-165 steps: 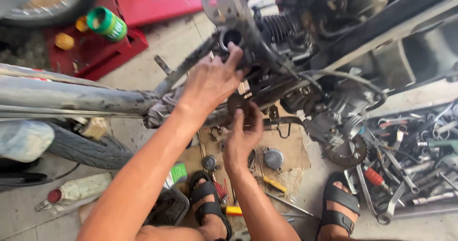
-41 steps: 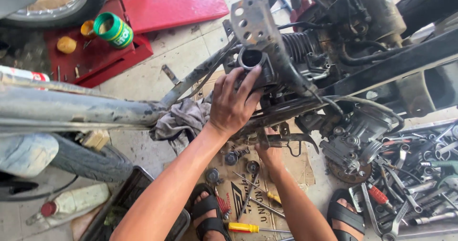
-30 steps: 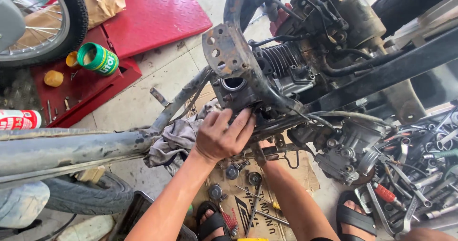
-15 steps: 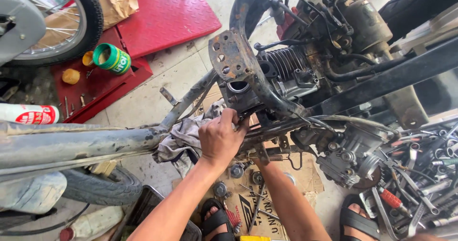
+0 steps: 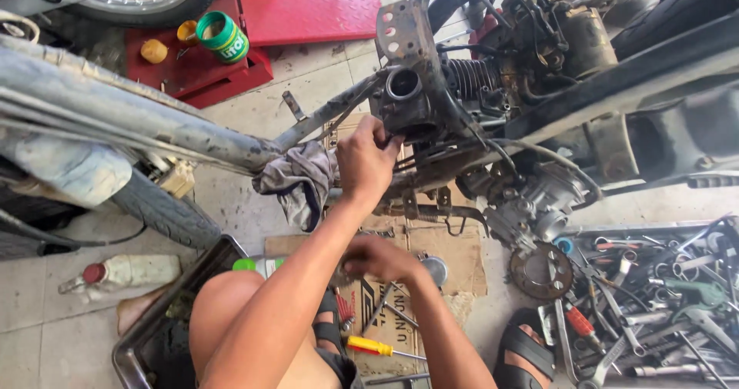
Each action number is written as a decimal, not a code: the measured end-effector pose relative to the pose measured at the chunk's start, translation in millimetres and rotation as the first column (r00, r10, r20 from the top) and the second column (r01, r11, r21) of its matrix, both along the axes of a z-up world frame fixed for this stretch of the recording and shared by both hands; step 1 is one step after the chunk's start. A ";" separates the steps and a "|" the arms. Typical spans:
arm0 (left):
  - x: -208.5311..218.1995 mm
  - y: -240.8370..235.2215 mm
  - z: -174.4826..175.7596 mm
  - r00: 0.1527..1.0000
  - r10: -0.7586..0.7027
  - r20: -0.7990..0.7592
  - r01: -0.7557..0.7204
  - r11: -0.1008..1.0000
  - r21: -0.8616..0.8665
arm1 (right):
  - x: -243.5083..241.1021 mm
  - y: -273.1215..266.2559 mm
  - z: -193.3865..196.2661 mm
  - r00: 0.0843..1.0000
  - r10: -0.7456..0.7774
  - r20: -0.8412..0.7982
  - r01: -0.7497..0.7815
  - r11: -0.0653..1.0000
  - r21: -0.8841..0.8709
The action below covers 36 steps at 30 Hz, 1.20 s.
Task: Disassembling and adjusting components of a motorcycle engine using power tools and a screwdriver
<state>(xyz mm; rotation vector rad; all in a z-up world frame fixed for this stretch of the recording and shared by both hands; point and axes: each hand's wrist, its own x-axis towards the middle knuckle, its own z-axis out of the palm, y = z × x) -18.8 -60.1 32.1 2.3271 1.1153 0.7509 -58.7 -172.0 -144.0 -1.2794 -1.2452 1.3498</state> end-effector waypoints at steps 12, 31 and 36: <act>-5.8 -2.9 -23.5 0.974 -0.099 0.206 0.117 0.990 -0.080 | 36.3 5.2 92.7 -0.242 -0.711 -0.660 0.903 0.083 -0.421; -13.5 16.6 -37.2 0.972 -0.003 0.234 0.072 0.956 -0.286 | 42.4 55.1 82.8 -0.519 -0.565 -0.641 0.722 0.112 -0.683; -13.3 15.0 -27.4 0.980 -0.020 0.196 0.077 0.955 -0.286 | 28.0 52.8 93.3 -0.471 -0.616 -0.632 0.785 0.035 -0.619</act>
